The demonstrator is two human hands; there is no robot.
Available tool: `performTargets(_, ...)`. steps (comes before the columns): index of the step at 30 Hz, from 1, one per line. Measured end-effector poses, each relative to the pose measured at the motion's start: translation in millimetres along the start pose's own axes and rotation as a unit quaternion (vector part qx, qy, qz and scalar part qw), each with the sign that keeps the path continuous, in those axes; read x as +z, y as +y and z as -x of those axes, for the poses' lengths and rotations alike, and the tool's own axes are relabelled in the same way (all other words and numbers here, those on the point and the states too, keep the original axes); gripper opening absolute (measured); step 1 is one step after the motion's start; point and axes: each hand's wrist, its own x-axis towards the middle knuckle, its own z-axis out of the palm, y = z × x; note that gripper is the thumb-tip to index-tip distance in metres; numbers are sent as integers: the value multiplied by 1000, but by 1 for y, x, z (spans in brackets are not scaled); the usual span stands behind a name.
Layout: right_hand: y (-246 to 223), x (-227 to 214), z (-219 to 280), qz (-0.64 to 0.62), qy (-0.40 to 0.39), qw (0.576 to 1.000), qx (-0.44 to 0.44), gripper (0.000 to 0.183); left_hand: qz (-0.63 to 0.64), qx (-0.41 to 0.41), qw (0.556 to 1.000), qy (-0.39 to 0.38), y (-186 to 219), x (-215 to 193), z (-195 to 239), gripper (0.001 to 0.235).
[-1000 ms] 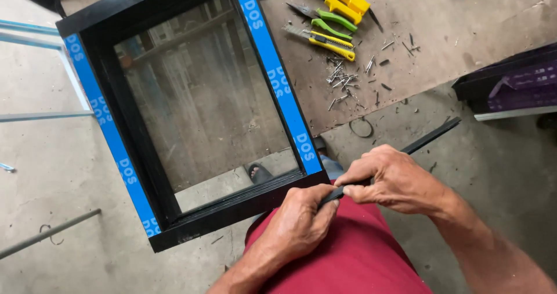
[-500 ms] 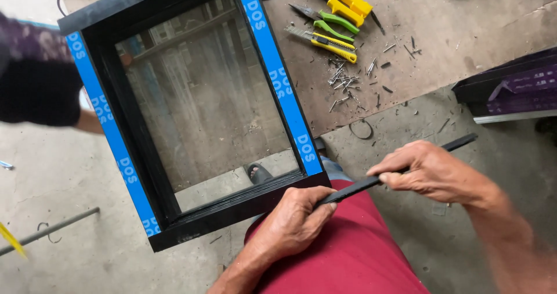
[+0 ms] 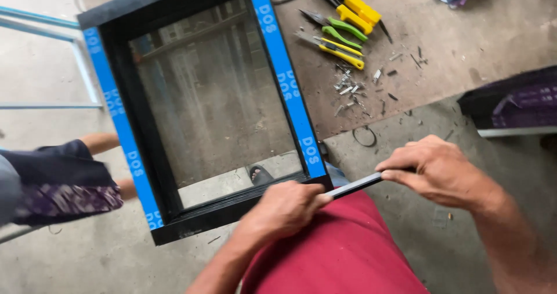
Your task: Installing rubber seals into a window frame and trimming them with a utility knife
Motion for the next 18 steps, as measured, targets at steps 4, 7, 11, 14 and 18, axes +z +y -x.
performTargets(4,4,-8,10,70,23,993,-89,20,36,39,996,77,9,6,2,40)
performTargets(7,29,-11,25,49,25,994,-91,23,153,62,985,42,10,-2,21,44)
performTargets(11,49,-6,23,22,34,997,-71,24,141,92,982,88,9,10,24,38)
performTargets(14,58,-6,20,16,19,997,-70,24,114,74,981,138,19,21,21,39)
performTargets(18,58,-18,13,26,28,994,-105,24,150,51,973,165,27,25,20,27)
